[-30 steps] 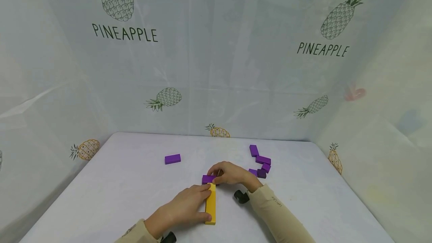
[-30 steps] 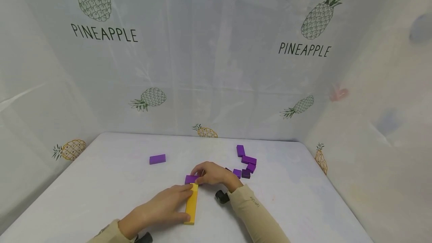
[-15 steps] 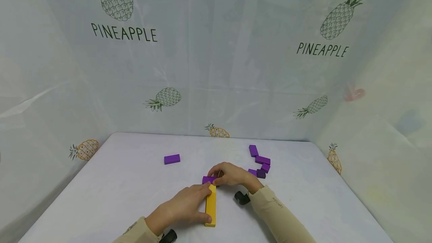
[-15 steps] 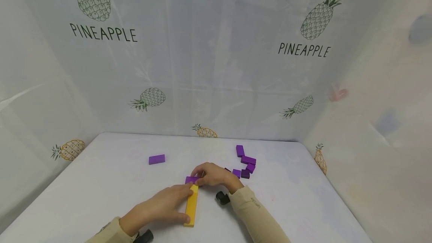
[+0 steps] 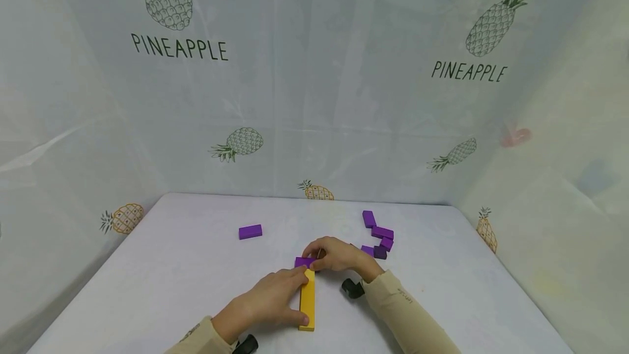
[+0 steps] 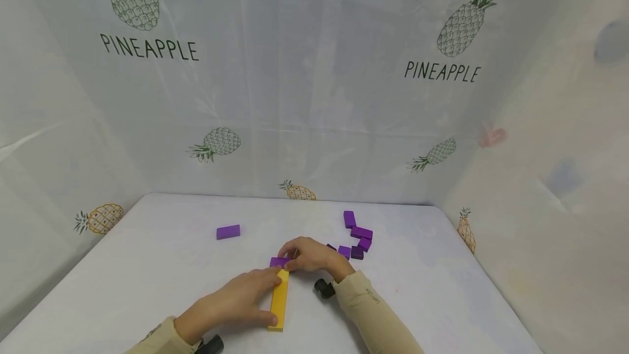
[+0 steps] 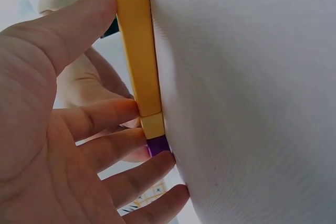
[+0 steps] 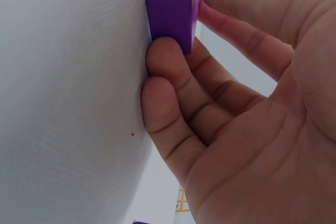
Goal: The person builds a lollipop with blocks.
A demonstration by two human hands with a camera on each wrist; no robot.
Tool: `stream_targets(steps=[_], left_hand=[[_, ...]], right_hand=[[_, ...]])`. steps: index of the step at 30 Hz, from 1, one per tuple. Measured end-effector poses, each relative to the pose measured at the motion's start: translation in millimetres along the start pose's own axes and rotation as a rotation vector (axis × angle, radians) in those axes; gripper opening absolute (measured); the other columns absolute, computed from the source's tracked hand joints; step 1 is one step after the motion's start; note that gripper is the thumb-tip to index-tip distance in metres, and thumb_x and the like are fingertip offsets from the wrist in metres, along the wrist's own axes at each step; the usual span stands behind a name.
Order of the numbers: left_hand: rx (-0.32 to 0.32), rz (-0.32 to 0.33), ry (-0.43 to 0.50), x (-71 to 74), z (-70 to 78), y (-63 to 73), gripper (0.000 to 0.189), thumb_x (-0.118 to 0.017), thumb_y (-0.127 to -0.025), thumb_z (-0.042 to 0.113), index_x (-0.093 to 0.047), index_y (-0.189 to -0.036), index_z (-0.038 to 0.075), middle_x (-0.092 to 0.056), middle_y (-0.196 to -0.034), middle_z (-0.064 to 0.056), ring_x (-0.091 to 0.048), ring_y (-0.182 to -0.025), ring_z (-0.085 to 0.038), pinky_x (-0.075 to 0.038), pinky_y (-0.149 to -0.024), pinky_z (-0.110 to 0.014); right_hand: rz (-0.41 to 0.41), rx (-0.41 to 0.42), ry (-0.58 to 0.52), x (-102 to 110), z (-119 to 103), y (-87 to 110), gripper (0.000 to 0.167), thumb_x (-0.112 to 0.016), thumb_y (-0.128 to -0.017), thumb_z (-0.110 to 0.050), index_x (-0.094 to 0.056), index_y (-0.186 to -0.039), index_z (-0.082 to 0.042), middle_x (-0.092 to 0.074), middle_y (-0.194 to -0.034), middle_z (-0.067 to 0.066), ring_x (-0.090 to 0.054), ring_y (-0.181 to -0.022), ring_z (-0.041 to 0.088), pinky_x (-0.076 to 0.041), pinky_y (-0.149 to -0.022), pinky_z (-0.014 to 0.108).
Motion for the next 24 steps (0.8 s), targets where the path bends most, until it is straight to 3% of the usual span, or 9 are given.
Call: stream_targets(steps=[7, 14, 17, 24], left_hand=[[0.008, 0.001, -0.003, -0.4, -0.2, 0.8, 0.079, -0.070, -0.072, 0.066, -0.054, -0.132, 0.016, -0.042, -0.147, -0.003, -0.047, -0.127, -0.025, -0.042, -0.100, -0.049], [0.031, -0.002, -0.003, 4.5, -0.9, 6.1, 0.077, -0.071, -0.071, 0.065, -0.055, -0.130, 0.017, -0.041, -0.148, -0.004, -0.047, -0.126, -0.027, -0.043, -0.098, -0.049], [0.046, 0.001, -0.003, 4.8, -1.7, 7.4, 0.076, -0.072, -0.071, 0.063, -0.056, -0.129, 0.017, -0.041, -0.148, -0.004, -0.047, -0.127, -0.027, -0.042, -0.099, -0.049], [0.012, 0.015, -0.032, 0.6, -1.7, 4.1, 0.076, -0.069, -0.070, 0.068, -0.056, -0.128, 0.019, -0.042, -0.147, -0.002, -0.047, -0.126, -0.024, -0.043, -0.099, -0.047]], right_hand=[[0.016, -0.007, 0.016, 4.1, 2.6, 2.7, 0.025, -0.070, -0.087, -0.023, -0.069, -0.112, -0.023, -0.062, -0.093, -0.011, -0.056, -0.084, 0.010, -0.049, -0.075, 0.023], [0.080, -0.025, 0.034, 20.9, 12.1, 10.1, 0.035, -0.072, -0.084, -0.029, -0.066, -0.117, -0.019, -0.063, -0.102, -0.008, -0.056, -0.087, 0.012, -0.051, -0.071, 0.025], [0.111, 0.000, 0.057, 30.1, 14.6, 16.7, 0.037, -0.073, -0.084, -0.030, -0.066, -0.118, -0.015, -0.063, -0.102, -0.003, -0.055, -0.088, 0.014, -0.050, -0.070, 0.026], [0.195, -0.016, 0.089, 48.8, 27.0, 34.8, 0.034, -0.075, -0.083, -0.022, -0.067, -0.114, -0.008, -0.062, -0.095, 0.004, -0.053, -0.081, 0.016, -0.048, -0.066, 0.026]])
Point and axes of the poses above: each hand's wrist, its own y-axis away from the middle knuckle, its own x-axis out of the back of the hand, z = x × y, the point moved 9 cm from there along -y, towards the middle knuckle
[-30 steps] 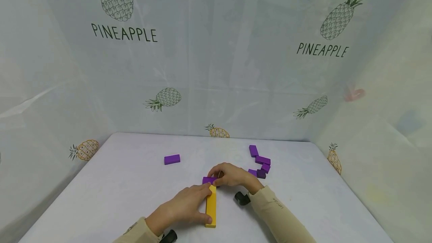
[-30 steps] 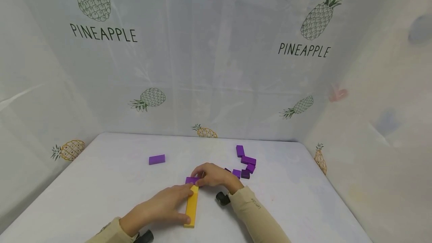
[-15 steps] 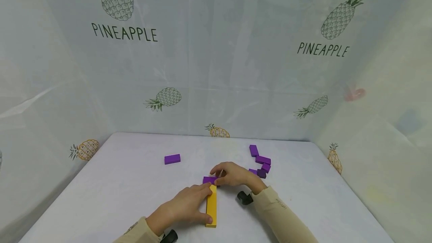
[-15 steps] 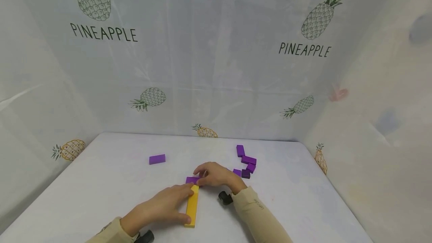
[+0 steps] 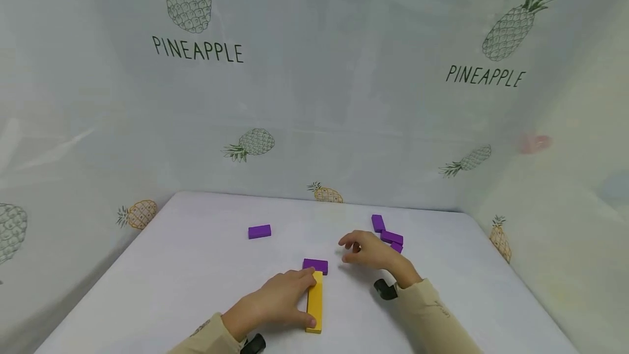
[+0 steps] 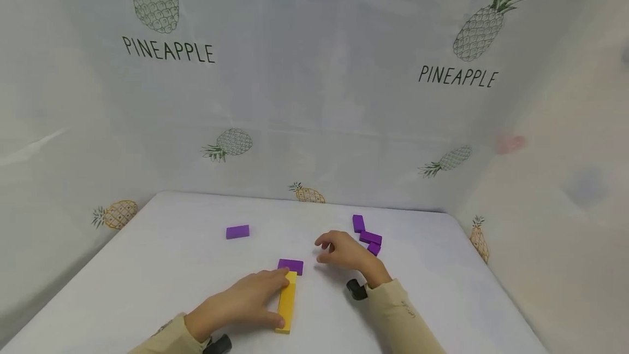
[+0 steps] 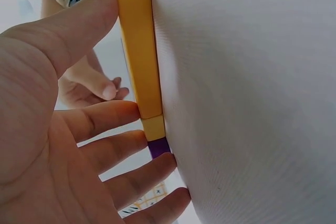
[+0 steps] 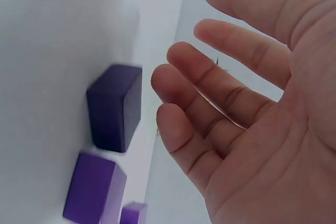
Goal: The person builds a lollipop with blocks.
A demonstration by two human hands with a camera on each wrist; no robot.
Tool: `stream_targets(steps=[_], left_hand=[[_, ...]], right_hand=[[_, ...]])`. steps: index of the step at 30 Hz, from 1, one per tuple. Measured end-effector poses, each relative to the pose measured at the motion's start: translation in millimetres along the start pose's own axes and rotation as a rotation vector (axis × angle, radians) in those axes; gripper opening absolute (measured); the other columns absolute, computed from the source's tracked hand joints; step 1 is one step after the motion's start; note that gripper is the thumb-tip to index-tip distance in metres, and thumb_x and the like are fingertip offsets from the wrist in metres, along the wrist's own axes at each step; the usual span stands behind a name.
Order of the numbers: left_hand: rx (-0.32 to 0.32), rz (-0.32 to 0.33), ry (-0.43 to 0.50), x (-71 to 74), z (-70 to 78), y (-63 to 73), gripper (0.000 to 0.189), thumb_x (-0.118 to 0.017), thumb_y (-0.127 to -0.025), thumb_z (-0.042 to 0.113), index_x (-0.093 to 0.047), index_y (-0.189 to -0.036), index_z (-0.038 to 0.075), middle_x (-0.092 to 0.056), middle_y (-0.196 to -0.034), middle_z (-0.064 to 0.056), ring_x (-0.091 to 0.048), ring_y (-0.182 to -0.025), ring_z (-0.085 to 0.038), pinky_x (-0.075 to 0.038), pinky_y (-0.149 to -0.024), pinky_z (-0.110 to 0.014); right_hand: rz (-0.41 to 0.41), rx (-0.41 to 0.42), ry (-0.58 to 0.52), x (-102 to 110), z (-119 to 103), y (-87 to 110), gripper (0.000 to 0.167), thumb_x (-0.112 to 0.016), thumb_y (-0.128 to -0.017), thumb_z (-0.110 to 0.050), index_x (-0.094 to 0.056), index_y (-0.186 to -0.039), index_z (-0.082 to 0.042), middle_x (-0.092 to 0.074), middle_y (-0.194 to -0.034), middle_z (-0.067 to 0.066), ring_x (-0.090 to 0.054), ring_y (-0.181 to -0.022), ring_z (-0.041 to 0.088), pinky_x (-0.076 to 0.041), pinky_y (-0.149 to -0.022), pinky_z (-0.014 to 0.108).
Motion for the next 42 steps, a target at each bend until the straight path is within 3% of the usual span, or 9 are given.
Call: stream_targets(steps=[6, 20, 28, 35, 42], left_hand=[[0.058, -0.001, 0.013, -1.2, -12.3, 6.3, 0.077, -0.072, -0.069, 0.066, -0.056, -0.128, 0.019, -0.042, -0.147, -0.004, -0.046, -0.127, -0.026, -0.042, -0.099, -0.049], [0.039, -0.022, 0.011, -2.3, -6.3, 6.1, 0.084, -0.071, -0.072, 0.064, -0.049, -0.139, 0.019, -0.040, -0.149, -0.002, -0.044, -0.130, -0.027, -0.041, -0.100, -0.051], [0.020, -0.020, 0.008, 0.1, -1.1, 9.1, 0.080, -0.070, -0.074, 0.062, -0.051, -0.138, 0.019, -0.039, -0.149, -0.002, -0.044, -0.129, -0.027, -0.041, -0.100, -0.049], [0.018, -0.022, 0.024, -0.6, -0.2, 7.1, 0.081, -0.069, -0.074, 0.063, -0.050, -0.139, 0.020, -0.038, -0.150, -0.002, -0.043, -0.130, -0.027, -0.040, -0.101, -0.050], [0.018, -0.028, 0.028, -1.7, 0.5, 4.0, 0.081, -0.069, -0.074, 0.064, -0.050, -0.139, 0.020, -0.038, -0.150, -0.002, -0.043, -0.130, -0.027, -0.039, -0.101, -0.051]], right_hand=[[0.010, 0.054, 0.014, 2.4, -1.2, -1.7, 0.035, -0.073, -0.085, -0.022, -0.066, -0.115, -0.005, -0.063, -0.099, 0.006, -0.056, -0.086, 0.019, -0.048, -0.067, 0.026], [0.107, -0.055, 0.117, 21.0, 30.7, 20.9, 0.034, -0.076, -0.081, -0.016, -0.067, -0.112, -0.004, -0.065, -0.102, 0.004, -0.058, -0.096, 0.022, -0.049, -0.082, 0.041], [0.097, -0.017, 0.146, 22.9, 36.1, 25.2, 0.035, -0.078, -0.080, -0.018, -0.068, -0.110, -0.002, -0.066, -0.101, 0.007, -0.059, -0.094, 0.024, -0.049, -0.082, 0.044], [0.092, -0.053, 0.122, 20.6, 42.5, 26.9, 0.033, -0.078, -0.080, -0.014, -0.068, -0.110, -0.004, -0.066, -0.103, 0.004, -0.059, -0.095, 0.021, -0.050, -0.086, 0.044], [0.074, -0.048, 0.132, 16.4, 42.9, 26.4, 0.037, -0.078, -0.080, -0.019, -0.068, -0.113, -0.005, -0.066, -0.101, 0.001, -0.058, -0.092, 0.016, -0.050, -0.083, 0.038]])
Point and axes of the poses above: each hand's wrist, its own y-axis away from the middle knuckle, its own x-axis out of the back of the hand, z = x × y, the point moved 9 cm from there along -y, towards the middle knuckle
